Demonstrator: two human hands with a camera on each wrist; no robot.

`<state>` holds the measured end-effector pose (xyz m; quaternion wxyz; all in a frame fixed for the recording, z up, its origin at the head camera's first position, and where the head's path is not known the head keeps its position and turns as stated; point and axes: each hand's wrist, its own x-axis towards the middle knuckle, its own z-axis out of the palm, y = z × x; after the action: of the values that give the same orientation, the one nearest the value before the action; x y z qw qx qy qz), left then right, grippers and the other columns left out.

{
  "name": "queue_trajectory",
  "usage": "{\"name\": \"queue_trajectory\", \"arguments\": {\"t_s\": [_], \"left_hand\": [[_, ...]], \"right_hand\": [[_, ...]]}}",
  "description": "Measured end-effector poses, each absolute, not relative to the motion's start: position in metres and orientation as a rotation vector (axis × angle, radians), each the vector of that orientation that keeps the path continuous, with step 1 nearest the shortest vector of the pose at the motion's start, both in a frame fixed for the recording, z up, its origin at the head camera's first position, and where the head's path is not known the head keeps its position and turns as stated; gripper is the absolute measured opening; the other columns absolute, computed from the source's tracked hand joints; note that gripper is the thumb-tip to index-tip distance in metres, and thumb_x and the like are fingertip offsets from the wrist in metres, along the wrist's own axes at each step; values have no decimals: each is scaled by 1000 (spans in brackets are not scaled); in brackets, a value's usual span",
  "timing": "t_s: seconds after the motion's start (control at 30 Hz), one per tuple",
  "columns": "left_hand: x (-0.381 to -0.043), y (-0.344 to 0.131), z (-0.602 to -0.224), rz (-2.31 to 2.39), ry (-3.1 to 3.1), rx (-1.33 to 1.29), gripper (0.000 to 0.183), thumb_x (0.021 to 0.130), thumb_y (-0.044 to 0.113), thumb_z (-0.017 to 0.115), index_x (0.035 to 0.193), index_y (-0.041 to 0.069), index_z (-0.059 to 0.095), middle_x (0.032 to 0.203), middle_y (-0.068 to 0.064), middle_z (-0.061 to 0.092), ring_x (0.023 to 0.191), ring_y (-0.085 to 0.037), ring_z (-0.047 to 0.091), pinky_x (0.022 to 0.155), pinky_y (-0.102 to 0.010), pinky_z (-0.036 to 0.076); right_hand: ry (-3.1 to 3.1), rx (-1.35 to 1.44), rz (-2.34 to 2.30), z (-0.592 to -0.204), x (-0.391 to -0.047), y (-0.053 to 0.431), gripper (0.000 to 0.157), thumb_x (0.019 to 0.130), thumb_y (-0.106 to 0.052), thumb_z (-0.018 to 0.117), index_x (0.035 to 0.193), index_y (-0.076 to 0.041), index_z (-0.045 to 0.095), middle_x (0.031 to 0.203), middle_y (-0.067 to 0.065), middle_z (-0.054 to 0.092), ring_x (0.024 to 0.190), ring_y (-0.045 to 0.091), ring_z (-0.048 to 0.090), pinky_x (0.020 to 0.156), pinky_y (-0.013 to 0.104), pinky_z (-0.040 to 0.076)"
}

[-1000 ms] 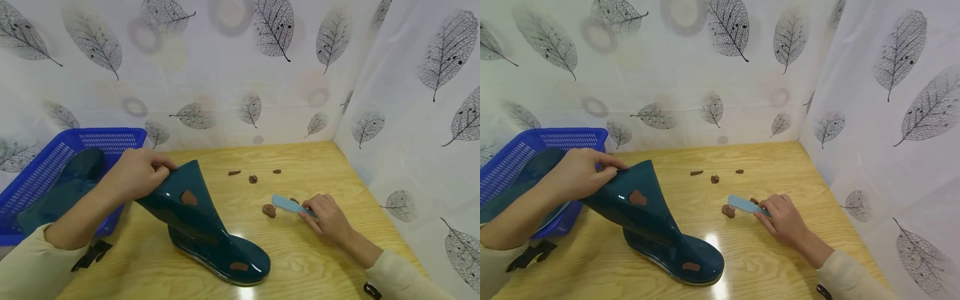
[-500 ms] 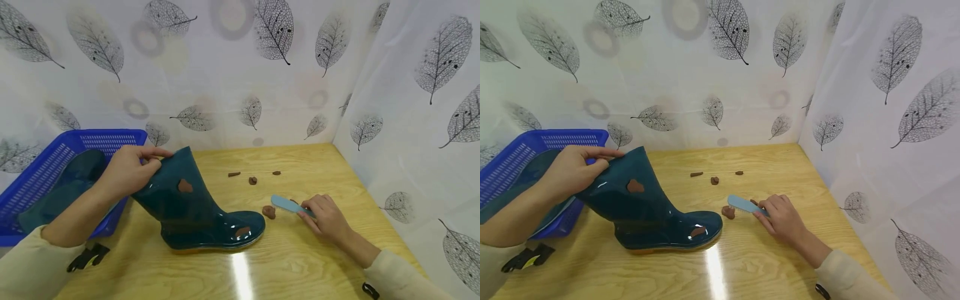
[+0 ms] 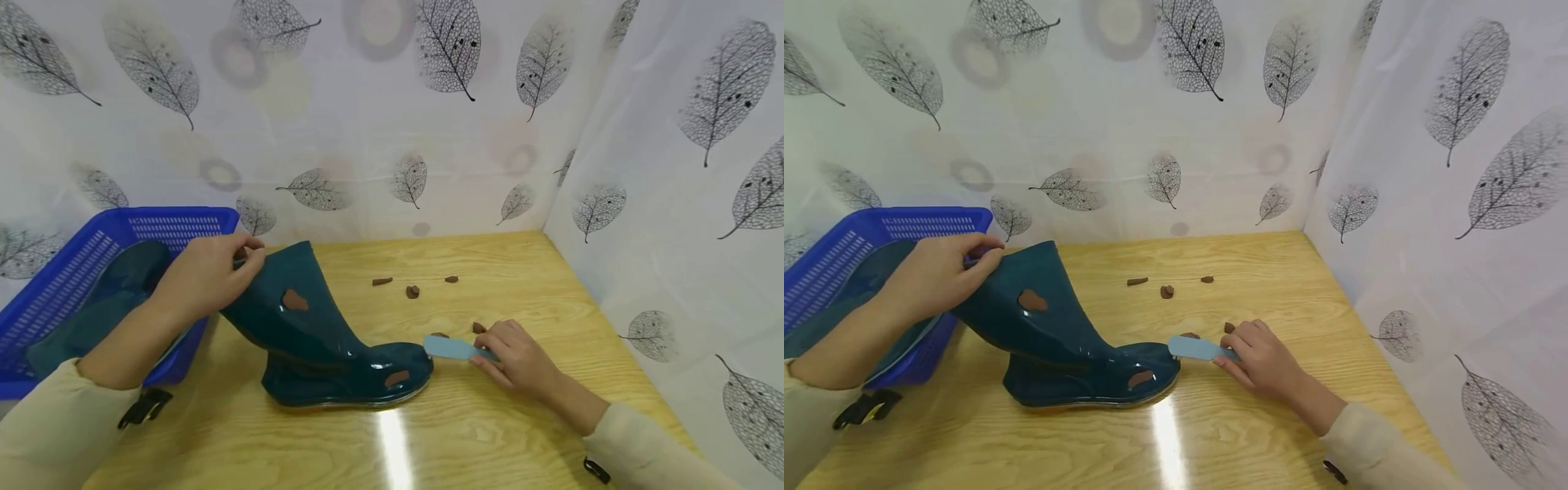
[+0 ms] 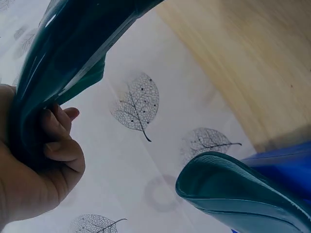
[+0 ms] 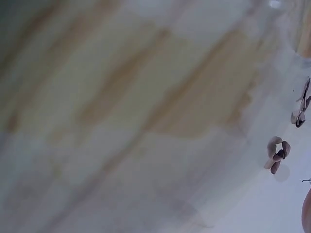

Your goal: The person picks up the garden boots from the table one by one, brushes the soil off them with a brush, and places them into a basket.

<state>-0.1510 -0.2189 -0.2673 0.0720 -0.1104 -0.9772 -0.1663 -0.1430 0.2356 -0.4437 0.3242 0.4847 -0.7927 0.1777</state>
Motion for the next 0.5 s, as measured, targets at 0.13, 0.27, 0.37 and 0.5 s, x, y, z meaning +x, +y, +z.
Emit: {"name": "queue_trajectory", "arguments": {"t_s": [0.13,0.27,0.37,0.5], "left_hand": [[-154,-221,-269,-390,-2959,-350,38,96,38,44,101,5,64,83,-14,68,63,-22,60,58,-40,48],[-155,-222,-270,-310,-2975,-334,42,97,43,42,92,6,62,68,-9,61,55,-18,53,49,-34,42],[-154,-222,-270,-286,-2974,-322,42,96,43,42,84,8,60,60,-6,52,52,-18,49,45,-30,35],[-154,-222,-271,-281,-2969,-318,42,97,44,41,80,10,58,57,-4,46,50,-18,45,44,-29,31]], "right_hand": [[-2058,1317,479,-444,-143,233,31,96,-36,49,87,-10,64,81,-2,57,71,12,47,68,32,40],[-2018,1375,484,-445,-144,229,28,94,-36,52,87,-11,65,81,-2,57,72,12,49,69,32,41],[-1981,1413,482,-445,-145,227,27,93,-36,55,86,-12,65,80,-3,56,71,11,49,69,32,41],[-1932,1448,500,-445,-147,224,26,89,-36,61,85,-11,66,78,-3,55,69,11,48,68,31,42]]}}
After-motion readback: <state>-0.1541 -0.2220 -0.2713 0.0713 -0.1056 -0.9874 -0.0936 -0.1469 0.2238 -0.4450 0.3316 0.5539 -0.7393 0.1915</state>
